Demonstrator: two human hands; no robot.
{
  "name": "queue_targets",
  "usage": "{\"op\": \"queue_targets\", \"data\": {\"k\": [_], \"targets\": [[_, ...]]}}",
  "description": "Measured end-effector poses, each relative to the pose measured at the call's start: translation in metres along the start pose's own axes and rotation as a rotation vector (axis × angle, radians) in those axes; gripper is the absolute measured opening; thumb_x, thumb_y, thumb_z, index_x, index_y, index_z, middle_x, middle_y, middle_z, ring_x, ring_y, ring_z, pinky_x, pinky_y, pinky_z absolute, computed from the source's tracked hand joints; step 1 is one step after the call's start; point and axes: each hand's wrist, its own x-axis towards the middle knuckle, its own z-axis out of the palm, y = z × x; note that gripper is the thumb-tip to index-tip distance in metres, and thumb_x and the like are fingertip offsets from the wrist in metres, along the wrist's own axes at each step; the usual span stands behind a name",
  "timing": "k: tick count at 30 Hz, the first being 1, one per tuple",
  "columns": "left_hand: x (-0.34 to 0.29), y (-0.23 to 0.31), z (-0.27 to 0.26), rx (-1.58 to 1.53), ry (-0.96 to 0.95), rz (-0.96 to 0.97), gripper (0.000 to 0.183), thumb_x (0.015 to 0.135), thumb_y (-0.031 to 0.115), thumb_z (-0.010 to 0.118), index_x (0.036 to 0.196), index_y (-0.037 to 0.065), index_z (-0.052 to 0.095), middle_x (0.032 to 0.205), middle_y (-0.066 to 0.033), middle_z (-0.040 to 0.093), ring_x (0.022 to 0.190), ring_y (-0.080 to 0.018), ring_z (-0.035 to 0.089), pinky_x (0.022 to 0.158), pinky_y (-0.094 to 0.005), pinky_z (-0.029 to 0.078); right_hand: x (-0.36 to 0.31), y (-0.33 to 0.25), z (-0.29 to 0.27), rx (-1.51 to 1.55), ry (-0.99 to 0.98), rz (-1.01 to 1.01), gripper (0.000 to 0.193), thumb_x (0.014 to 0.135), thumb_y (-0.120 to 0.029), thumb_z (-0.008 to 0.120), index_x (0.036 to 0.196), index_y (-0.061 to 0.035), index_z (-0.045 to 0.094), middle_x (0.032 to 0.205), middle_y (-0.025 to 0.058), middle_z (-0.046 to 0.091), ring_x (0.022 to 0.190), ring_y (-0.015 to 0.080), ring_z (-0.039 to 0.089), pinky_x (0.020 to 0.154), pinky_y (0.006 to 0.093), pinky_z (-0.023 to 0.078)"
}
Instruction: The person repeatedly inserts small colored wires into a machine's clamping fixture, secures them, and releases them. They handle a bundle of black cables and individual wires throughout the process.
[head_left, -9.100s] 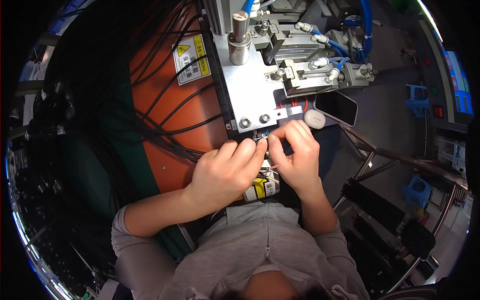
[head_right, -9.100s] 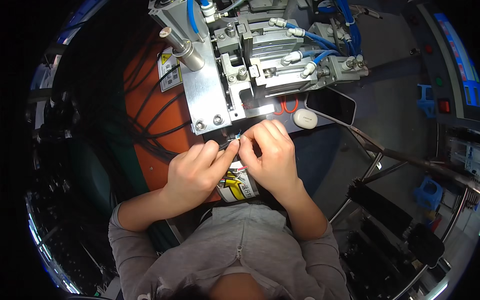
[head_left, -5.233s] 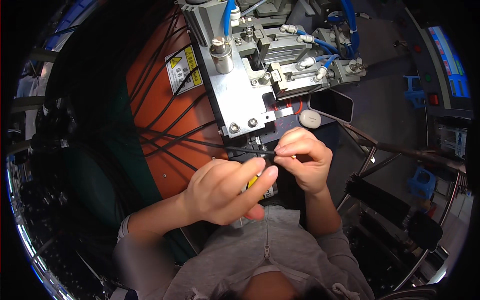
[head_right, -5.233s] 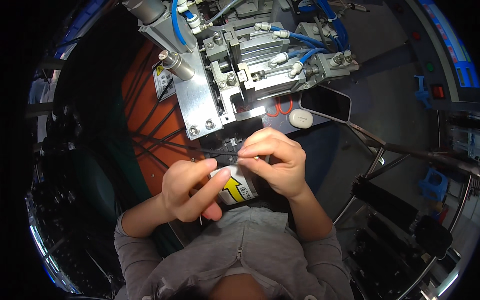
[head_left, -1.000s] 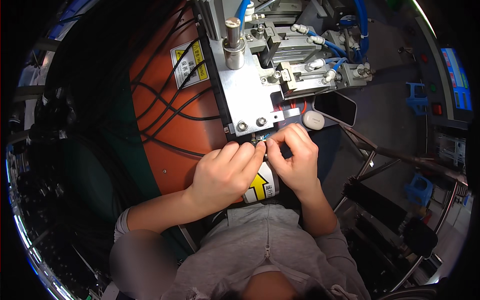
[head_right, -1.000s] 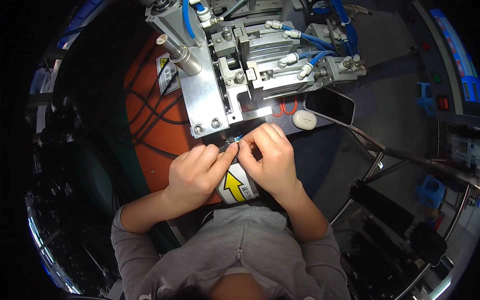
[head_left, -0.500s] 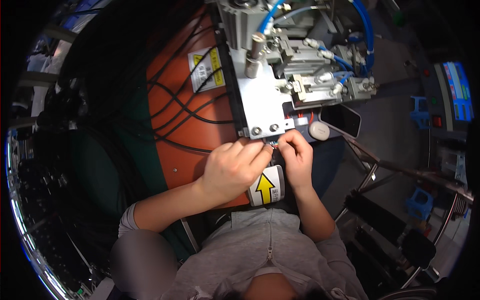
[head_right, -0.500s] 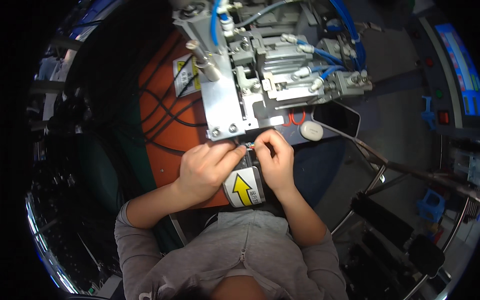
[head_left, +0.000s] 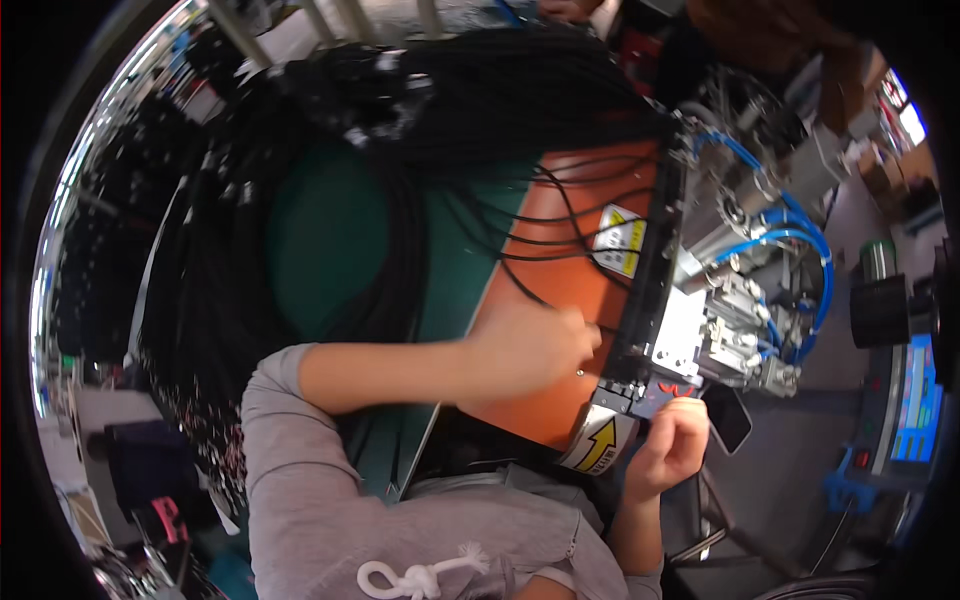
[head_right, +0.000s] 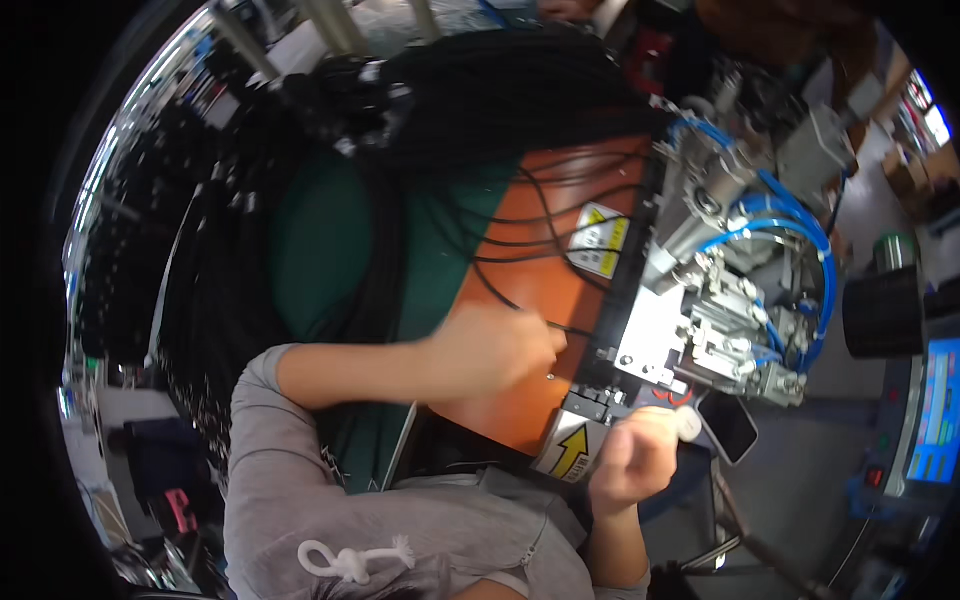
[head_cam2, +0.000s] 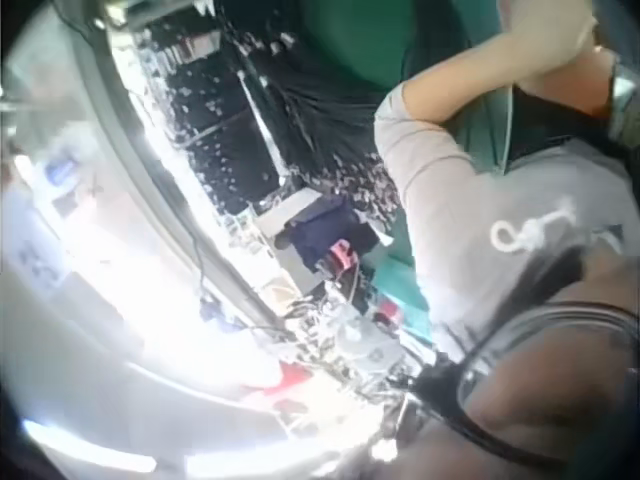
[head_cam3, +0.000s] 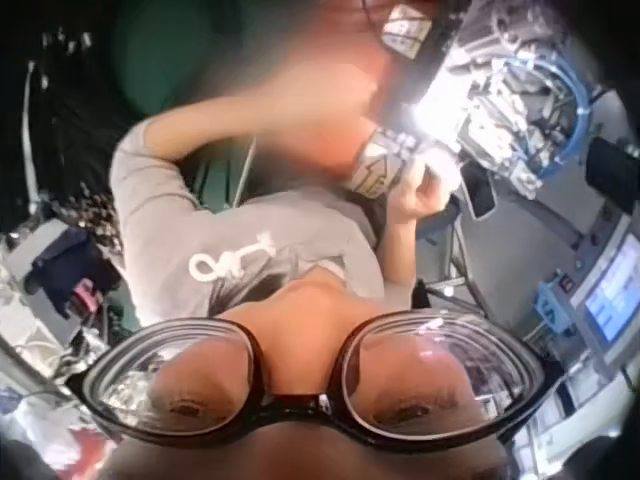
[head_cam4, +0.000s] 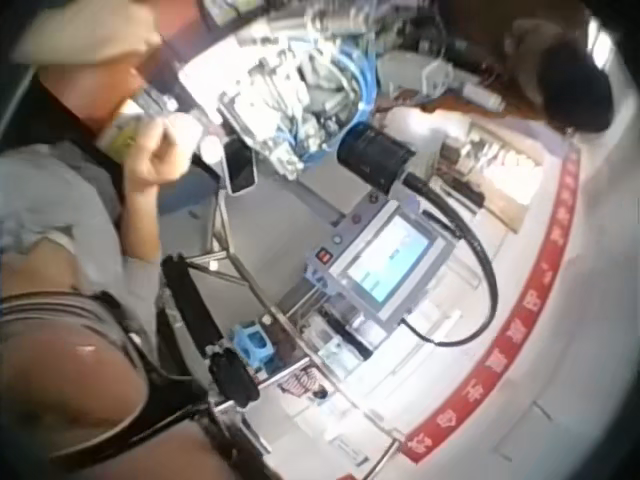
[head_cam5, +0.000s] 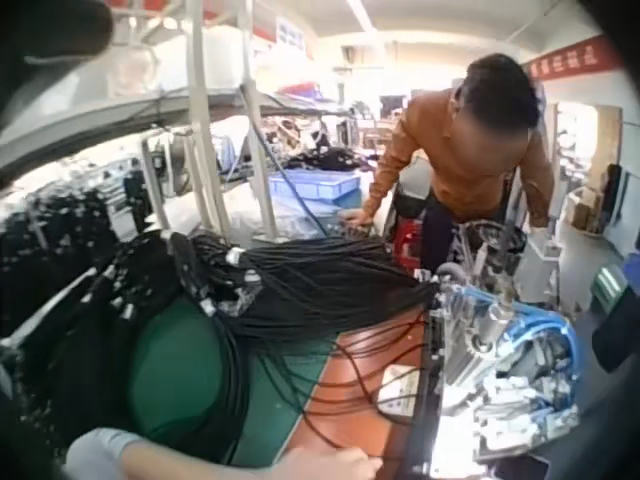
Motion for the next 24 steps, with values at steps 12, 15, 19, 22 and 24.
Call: {"op": "queue_targets", "data": {"k": [12,15,19,22,24], "targets": [[-0.052,-0.243,-0.051,-1.141,1.055,-1.055,0.050,0.079,0.034,0.075,0.103,-0.006,0.058,0.100,-0.0169,0.061,0.091,-0.0275,0.056,0.083,-0.0426,0.043,0.048,0.000,0.186,0.425,-0.854,0.777,0.057,0.093,-0.035,0.055,0.134,0.0023,0.041,0.129,0.0151,0.052,0.121,0.0212,0.048,0.101,0.0351,0.037],[-0.015,-0.205,-0.097,-1.292,1.082,-0.676,0.029,0.087,0.021,0.068,0.098,-0.004,0.061,0.093,-0.0120,0.065,0.084,-0.0205,0.061,0.076,-0.0357,0.048,0.058,0.034,0.218,0.582,-0.613,0.958,0.069,0.092,-0.050,0.052,0.138,-0.0003,0.036,0.129,0.0148,0.050,0.119,0.0228,0.048,0.100,0.0374,0.038],[-0.011,-0.174,-0.131,-1.440,1.054,-0.420,0.019,0.090,0.013,0.063,0.098,-0.003,0.060,0.093,-0.0097,0.066,0.082,-0.0196,0.064,0.074,-0.0342,0.051,0.076,-0.001,0.220,1.231,-0.657,1.123,0.056,0.094,-0.047,0.051,0.124,-0.0009,0.047,0.111,0.0109,0.060,0.101,0.0204,0.058,0.087,0.0372,0.047],[-0.018,-0.137,-0.117,-1.383,0.782,-0.595,0.019,0.085,0.007,0.066,0.098,-0.004,0.058,0.092,-0.0105,0.065,0.084,-0.0212,0.064,0.072,-0.0394,0.053,0.079,0.021,0.217,0.895,-0.686,1.008,0.050,0.093,-0.040,0.055,0.122,0.0008,0.053,0.105,0.0105,0.063,0.091,0.0194,0.062,0.079,0.0313,0.050],[-0.026,-0.164,-0.067,-1.345,0.573,-0.603,0.024,0.082,0.004,0.067,0.102,-0.005,0.058,0.094,-0.0116,0.065,0.085,-0.0234,0.065,0.074,-0.0401,0.054,0.070,0.035,0.211,0.905,-0.647,1.065,0.032,0.091,-0.024,0.062,0.106,0.0034,0.059,0.093,0.0102,0.066,0.082,0.0198,0.065,0.072,0.0295,0.053]]}}
